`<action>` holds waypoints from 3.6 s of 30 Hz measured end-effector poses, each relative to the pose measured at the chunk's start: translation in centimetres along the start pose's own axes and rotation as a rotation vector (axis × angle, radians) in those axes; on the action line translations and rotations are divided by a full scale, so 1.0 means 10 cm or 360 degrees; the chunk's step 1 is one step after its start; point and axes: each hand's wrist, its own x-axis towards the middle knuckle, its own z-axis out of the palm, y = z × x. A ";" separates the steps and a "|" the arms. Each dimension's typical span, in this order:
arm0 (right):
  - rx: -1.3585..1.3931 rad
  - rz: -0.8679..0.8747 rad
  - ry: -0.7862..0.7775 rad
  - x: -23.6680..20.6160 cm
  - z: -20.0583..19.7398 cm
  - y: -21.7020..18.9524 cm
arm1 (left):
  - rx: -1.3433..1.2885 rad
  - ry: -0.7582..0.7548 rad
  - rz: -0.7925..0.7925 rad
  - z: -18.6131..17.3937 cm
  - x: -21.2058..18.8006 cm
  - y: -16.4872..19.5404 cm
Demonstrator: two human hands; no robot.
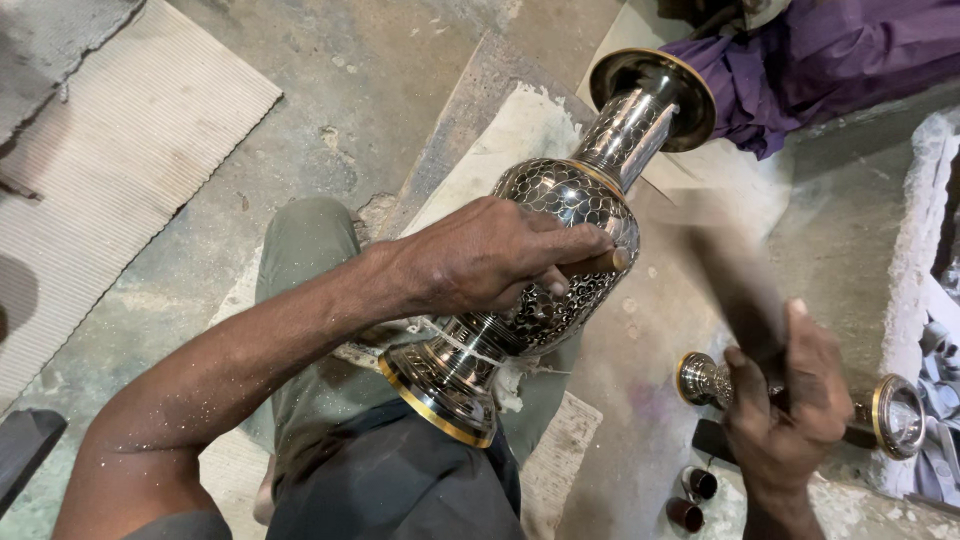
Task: The person sits on the floor holding a chisel against the engraved surface of a metal vase and strikes it with a wooden mallet to work the decorative pattern. They then rub the vase body with a stone block before resuming chisel-and-mallet work on the pattern.
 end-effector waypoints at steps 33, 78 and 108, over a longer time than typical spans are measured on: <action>-0.0271 -0.0144 -0.0039 -0.23 -0.09 0.18 | 0.0089 -0.0080 0.0097 -0.03 0.11 -0.10; 0.1197 0.0239 0.0092 0.21 -0.10 -0.31 | 0.0000 0.0205 0.0128 -0.02 -0.14 -0.14; -0.0237 -0.0110 -0.0338 0.26 -0.05 -0.16 | 0.0017 0.0035 0.0148 -0.05 -0.10 -0.19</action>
